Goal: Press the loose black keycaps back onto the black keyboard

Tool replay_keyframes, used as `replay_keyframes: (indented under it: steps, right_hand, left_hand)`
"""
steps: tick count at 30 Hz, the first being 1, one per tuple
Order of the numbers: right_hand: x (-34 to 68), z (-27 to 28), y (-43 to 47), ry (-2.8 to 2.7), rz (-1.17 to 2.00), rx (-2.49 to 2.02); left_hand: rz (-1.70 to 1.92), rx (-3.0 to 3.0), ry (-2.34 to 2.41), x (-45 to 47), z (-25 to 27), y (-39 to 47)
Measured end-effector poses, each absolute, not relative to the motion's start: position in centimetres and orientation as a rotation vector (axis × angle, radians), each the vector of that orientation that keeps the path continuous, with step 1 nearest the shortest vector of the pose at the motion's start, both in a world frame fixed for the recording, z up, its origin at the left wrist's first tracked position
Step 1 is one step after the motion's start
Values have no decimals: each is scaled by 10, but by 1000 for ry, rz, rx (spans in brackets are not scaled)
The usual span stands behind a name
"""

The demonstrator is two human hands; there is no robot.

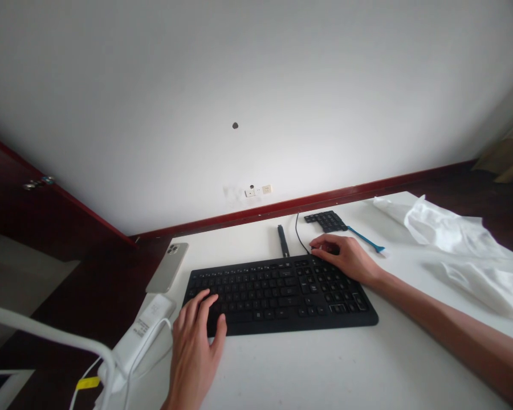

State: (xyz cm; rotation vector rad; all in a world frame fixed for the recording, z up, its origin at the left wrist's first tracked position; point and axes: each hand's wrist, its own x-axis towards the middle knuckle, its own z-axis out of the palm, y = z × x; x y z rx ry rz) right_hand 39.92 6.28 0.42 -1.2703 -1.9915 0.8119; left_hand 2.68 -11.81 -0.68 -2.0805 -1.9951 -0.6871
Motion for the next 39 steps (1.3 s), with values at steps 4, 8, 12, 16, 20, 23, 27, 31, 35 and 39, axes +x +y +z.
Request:
replay_keyframes:
  steps: [4,8,12,16,20,23,27,31,35,39]
  right_hand:
    - [398,5,62,-1981,832,-1264]
    - [399,5,62,-1980,828,-1276]
    - [400,5,62,-1967,834,-1269]
    - [401,6,63,-1956,841,-1254]
    - [402,5,64,-1946,873,-1245]
    - [402,3,65,-1899,933,-1227]
    - [402,6,63,-1879,890,-1191]
    - [401,16,55,-2091,716,-1087]
    - [400,20,49,-2274,669,-937]
    - [400,22,47,-2333,646,-894]
  left_hand:
    - [-689,-2085,-1978,27,-8,-117]
    - [-696,-2115,-1948,30,-6,-118]
    - [-707,-2229,-1911,40,11,-112]
    - [-676,-2379,-1834,55,38,-82]
    - [-651,-2410,-1797,61,45,-36]
    - [-666,-2388,-1803,59,32,-16]
    - [-653,-2477,-1832,53,14,-15]
    - [-551,-2536,-1848,51,14,-21]
    - [-507,-2554,-1852,53,17,-21]
    - [-528,-2557,-1832,53,16,-20]
